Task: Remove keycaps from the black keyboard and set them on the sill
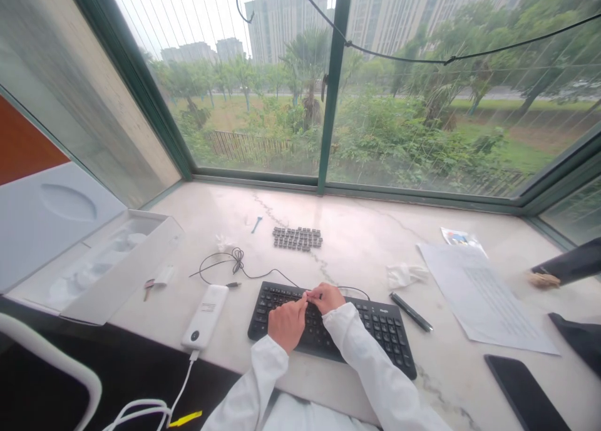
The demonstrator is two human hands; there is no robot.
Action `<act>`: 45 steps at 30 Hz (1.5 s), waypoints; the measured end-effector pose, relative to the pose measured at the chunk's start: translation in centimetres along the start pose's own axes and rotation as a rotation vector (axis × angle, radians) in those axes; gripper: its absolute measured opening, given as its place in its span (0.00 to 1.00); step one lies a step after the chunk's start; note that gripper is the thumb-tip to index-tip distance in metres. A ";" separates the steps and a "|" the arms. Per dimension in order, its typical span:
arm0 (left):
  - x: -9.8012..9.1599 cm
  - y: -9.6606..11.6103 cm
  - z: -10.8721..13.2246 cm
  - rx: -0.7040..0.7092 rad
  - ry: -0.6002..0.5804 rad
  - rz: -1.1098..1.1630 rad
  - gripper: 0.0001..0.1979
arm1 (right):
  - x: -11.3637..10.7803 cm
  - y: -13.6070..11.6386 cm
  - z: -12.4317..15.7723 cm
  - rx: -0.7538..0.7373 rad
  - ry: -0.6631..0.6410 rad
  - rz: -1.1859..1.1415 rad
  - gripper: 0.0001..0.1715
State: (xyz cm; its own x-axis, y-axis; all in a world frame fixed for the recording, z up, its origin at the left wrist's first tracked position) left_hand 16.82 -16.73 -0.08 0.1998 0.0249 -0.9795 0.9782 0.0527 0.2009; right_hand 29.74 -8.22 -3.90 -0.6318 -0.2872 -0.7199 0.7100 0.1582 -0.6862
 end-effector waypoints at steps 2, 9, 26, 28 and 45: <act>0.1 0.0 0.0 -0.014 0.011 0.017 0.18 | 0.0 -0.2 0.2 -0.006 0.009 0.026 0.11; 0.2 -0.2 0.1 -0.029 0.057 0.052 0.16 | 0.0 -0.8 0.3 -0.006 -0.044 0.208 0.16; 0.9 -0.1 0.3 0.052 0.112 -0.046 0.16 | -1.3 -3.0 2.0 -0.071 -0.063 0.417 0.20; 0.7 -0.1 0.5 0.075 0.118 -0.012 0.16 | -1.4 -2.8 2.6 -0.107 -0.048 0.388 0.16; 3.4 -6.3 9.6 0.293 0.448 0.232 0.14 | -18.7 20.2 23.2 0.861 0.796 0.515 0.51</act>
State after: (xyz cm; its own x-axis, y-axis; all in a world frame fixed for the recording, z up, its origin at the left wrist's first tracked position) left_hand 11.92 -26.59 -4.85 0.4297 0.4263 -0.7960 0.8993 -0.2810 0.3350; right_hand 63.11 -21.58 -1.88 -0.0247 0.3133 -0.9493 0.7095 -0.6635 -0.2374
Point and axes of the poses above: each hand's wrist, its own z-axis away from the middle knuckle, its own x-axis out of the palm, y = z × x, the point moved 2 cm from there along -z, towards the middle knuckle, and after that the axes turned 3 degrees about x, right-handed, at the moved point
